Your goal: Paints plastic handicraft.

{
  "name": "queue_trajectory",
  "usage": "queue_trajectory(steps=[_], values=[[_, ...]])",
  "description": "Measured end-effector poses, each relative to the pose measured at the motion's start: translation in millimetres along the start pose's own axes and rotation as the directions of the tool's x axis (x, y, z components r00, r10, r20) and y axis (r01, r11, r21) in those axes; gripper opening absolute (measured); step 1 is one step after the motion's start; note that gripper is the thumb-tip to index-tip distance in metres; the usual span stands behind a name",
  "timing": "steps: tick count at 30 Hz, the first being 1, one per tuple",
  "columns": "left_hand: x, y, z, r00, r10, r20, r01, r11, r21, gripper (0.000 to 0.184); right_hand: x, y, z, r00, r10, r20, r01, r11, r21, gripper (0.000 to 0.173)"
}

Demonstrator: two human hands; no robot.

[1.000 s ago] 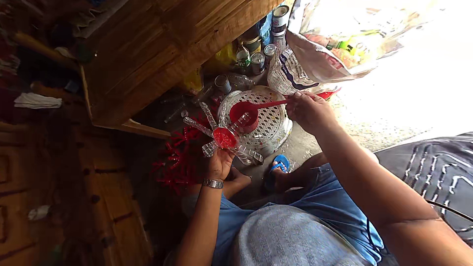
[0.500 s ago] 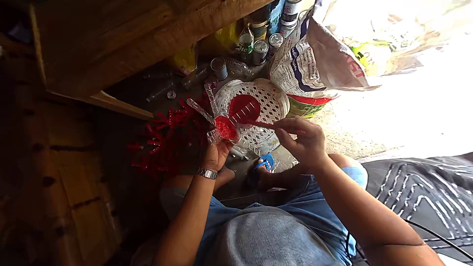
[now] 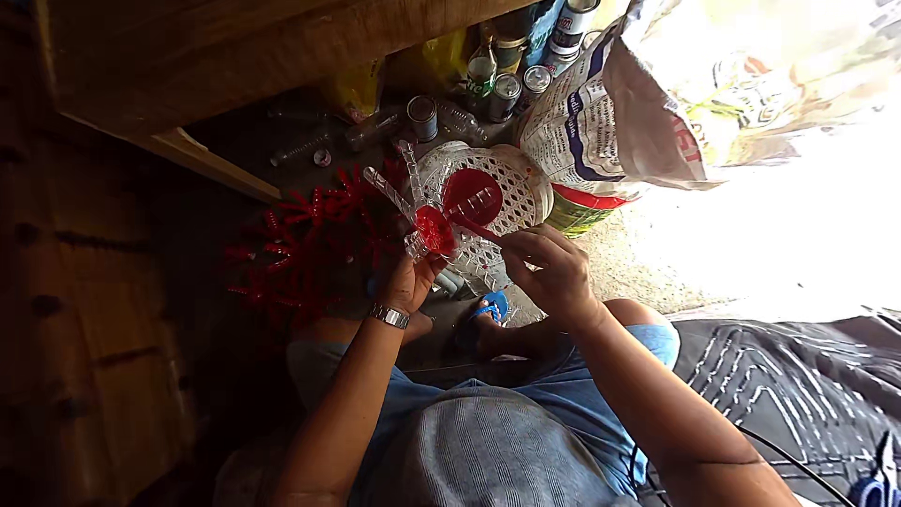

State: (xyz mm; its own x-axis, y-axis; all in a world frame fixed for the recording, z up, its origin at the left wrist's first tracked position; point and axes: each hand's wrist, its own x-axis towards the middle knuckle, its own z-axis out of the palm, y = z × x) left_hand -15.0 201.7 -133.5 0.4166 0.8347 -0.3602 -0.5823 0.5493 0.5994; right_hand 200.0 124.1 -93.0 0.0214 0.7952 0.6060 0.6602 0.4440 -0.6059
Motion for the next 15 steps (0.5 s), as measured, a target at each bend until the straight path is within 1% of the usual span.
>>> queue_trajectory(steps=[4,9,13,15], values=[[0.3,1.5,0.3,1.000,0.002,0.011,-0.002,1.000,-0.011,0.026,0.4,-3.0,-0.6,1.000,-0.005,-0.017,0.005,1.000,-0.006,0.014],[-0.1,2.4,2.3,1.000,0.007,0.018,-0.007,1.000,0.013,0.029,4.1,-3.9,2.1,1.000,-0.014,0.002,0.014,1.000,-0.028,0.015],[-0.1,5.0,3.8,1.000,0.002,0.019,-0.002,1.000,0.020,0.025,4.7,-6.6,2.3,0.999,-0.025,-0.028,0.024,0.999,-0.033,0.013],[-0.2,4.7,3.6,1.000,0.000,0.030,-0.001,0.999,0.036,0.023,6.4,-7.7,2.7,0.999,-0.032,-0.021,0.031,0.999,-0.037,0.014]])
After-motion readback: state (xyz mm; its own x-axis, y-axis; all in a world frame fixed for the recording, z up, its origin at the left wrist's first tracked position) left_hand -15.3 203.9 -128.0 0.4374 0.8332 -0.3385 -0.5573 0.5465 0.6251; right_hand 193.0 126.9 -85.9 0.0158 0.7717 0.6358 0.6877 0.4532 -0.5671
